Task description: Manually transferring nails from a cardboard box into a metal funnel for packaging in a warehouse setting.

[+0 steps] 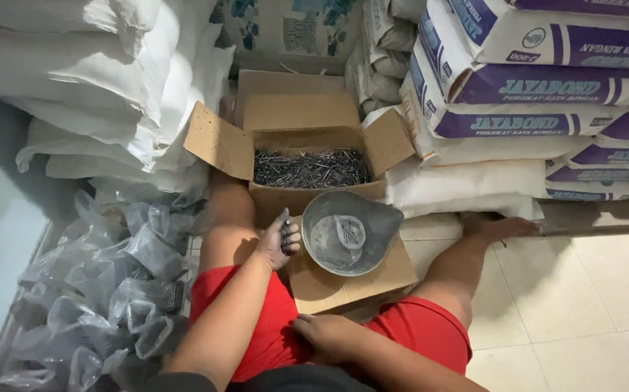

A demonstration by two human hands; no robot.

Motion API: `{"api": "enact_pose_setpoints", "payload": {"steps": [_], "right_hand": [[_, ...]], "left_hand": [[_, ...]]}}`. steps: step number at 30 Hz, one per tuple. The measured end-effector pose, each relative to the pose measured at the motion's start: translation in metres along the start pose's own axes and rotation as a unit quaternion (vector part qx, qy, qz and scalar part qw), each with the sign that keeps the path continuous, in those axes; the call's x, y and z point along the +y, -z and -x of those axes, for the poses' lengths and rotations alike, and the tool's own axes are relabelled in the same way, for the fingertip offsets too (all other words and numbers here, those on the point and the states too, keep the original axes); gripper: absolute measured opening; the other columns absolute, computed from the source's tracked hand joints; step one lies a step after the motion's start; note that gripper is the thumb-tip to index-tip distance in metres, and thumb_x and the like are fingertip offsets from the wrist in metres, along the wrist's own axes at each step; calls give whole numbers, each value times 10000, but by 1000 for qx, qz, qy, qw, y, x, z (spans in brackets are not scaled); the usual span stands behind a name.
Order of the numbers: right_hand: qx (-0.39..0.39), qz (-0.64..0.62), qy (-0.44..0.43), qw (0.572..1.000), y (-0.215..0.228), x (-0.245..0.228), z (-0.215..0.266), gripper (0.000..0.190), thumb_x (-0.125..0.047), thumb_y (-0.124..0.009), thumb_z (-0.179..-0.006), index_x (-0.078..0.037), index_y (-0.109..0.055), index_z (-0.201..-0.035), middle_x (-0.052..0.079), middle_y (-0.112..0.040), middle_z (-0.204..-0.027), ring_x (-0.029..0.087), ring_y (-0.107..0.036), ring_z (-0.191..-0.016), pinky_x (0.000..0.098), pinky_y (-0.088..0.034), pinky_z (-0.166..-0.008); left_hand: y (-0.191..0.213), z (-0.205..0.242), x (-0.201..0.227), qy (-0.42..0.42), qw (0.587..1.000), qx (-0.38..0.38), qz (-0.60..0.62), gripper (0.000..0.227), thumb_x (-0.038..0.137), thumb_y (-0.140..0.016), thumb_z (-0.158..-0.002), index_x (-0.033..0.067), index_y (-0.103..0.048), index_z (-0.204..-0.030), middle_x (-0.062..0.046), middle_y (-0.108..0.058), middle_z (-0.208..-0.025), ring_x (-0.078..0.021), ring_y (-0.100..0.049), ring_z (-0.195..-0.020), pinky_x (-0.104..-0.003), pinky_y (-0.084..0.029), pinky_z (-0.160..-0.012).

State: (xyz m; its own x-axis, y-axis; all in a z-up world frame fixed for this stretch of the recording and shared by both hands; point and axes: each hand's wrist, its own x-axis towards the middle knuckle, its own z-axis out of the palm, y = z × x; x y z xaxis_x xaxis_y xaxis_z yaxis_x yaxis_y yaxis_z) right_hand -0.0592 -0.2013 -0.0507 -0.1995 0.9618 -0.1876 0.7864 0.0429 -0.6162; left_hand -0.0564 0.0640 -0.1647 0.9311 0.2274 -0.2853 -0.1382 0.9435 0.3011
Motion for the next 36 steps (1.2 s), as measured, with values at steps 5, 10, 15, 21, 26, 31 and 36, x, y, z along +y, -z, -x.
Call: {"api": "enact_pose_setpoints", "payload": {"steps": [5,10,15,21,26,31,36], "right_hand": [[95,25,-36,994,-45,23,-24,283,-156,-645,-879,-71,-566,-1137,152,-646,-1094,389,-637,-858,476,-497,-731],[161,100,-110,976,-56,37,-41,185,-193,-569,-976,-65,-541,-1106,171,-615,-1045,415,-641,-758,508,-516,-669],[162,142,-102,971,-48,35,-40,246,-218,-515,-1007,-74,-533,-1206,169,-609,-1199,424,-635,-769,517,-513,-677],[31,133,53,989,-35,39,-8,365,-189,-532,-997,38,-497,-1281,236,-569,-1190,421,-651,-851,478,-532,-759],[-46,98,26,994,-25,25,-2,244,-170,-422,-1031,22,-465,-1174,269,-582,-1188,470,-645,-850,542,-507,-721],[23,27,-11,999,-65,40,-25,247,-160,-522,-966,-53,-610,-1171,157,-662,-1126,408,-646,-936,489,-503,-784],[250,55,-1,967,-56,22,-34,128,-171,-634,-925,-65,-618,-993,117,-650,-971,348,-617,-756,442,-488,-643]], "left_hand": [[-1,-4,-1,21,998,-52,30,421,436,-666,-980,220,-445,-694,82,-323,-590,-44,-246,-482,-195,-194,-435],[8,-12,2,12,1000,-17,5,463,469,-646,-988,194,-437,-679,70,-321,-595,-45,-236,-468,-197,-185,-421],[12,-13,5,-11,1000,9,18,370,435,-719,-931,230,-474,-745,92,-319,-575,-40,-244,-464,-194,-170,-410],[8,-8,-3,0,1000,-13,15,440,469,-638,-988,226,-421,-692,82,-312,-583,-52,-199,-473,-214,-152,-436],[1,-7,-3,16,1000,-21,4,447,457,-653,-981,217,-429,-678,78,-314,-586,-46,-240,-478,-199,-182,-432],[3,-5,-4,1,1000,-3,6,400,440,-712,-936,222,-444,-734,83,-338,-604,-49,-261,-486,-198,-194,-430],[12,-7,0,26,999,-4,-20,500,487,-645,-978,224,-388,-641,77,-259,-575,-50,-218,-476,-207,-182,-429]]}}
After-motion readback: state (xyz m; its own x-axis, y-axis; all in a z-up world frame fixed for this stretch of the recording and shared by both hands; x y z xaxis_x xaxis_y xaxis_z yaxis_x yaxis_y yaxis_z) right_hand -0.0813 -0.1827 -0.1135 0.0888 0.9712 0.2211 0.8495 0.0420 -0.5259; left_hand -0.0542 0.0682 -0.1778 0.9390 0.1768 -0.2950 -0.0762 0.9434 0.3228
